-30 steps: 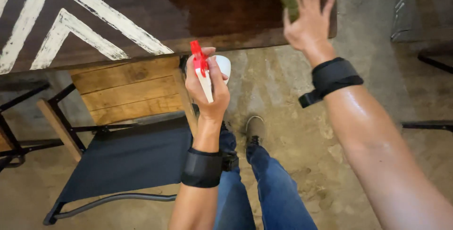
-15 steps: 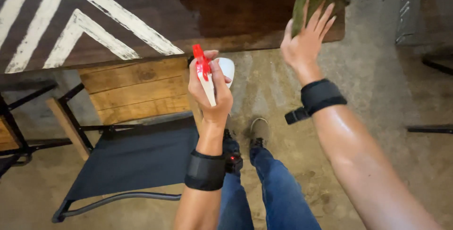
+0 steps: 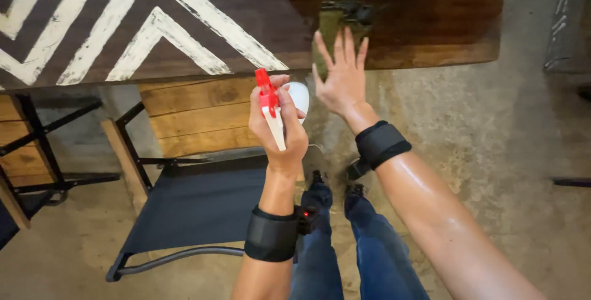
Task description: The person sprays liquid from a spray bottle onto wooden tables and wipes the surfaces with a green cloth. The person moves between multiple tables, repeating the spray and wipe sequence on each one.
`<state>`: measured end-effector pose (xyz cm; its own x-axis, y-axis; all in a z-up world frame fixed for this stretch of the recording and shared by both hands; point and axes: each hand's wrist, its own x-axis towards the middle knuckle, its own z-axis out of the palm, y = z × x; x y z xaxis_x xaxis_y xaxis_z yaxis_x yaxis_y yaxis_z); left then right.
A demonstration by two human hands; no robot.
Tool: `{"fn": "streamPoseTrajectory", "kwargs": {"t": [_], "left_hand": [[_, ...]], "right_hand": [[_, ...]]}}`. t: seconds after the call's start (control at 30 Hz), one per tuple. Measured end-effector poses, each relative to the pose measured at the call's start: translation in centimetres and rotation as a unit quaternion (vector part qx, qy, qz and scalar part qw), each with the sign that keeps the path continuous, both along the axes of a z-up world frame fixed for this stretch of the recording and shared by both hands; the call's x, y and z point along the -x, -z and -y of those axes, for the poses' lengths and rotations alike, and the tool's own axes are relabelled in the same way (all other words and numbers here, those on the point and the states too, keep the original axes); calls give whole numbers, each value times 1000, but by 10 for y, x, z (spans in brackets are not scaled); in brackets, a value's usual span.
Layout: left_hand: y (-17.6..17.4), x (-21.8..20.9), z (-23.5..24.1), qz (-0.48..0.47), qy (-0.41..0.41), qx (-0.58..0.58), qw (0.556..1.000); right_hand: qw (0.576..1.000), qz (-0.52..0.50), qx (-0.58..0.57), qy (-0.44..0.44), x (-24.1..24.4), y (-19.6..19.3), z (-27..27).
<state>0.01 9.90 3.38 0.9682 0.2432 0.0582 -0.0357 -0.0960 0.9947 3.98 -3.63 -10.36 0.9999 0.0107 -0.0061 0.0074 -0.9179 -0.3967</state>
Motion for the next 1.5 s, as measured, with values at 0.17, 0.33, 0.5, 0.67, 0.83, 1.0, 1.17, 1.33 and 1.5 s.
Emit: {"fn": "streamPoseTrajectory", "kwargs": {"t": [0.17, 0.33, 0.5, 0.67, 0.83, 1.0, 1.17, 1.33, 1.5], "left_hand": [[7, -3, -9, 0, 1, 6, 1000], [17, -7, 13, 12, 40, 3, 999], [-10, -14, 51, -29, 90, -30, 995], [1, -2, 77, -6, 99, -21, 995], [-15, 10, 90, -11, 107, -28, 994], [-27, 24, 97, -15, 104, -16, 994], [-55, 46, 98, -17, 95, -13, 995], [-108, 73, 101, -16, 99, -23, 995], [-173, 102, 104, -2, 136, -2, 991]], "right_hand": [[997, 6, -18, -78, -7, -3, -13], [996, -17, -22, -89, -5, -9, 23], [991, -67, 95, -61, 10, 18, 100], [995, -62, 70, 17, 33, 19, 187], [993, -68, 46, 87, 48, 17, 238], [984, -85, 30, 155, 54, 26, 262], [965, -32, -72, 248, 78, 19, 282], [908, 50, -287, 302, 133, -37, 281], [844, -26, -434, 312, 184, -105, 248]]}}
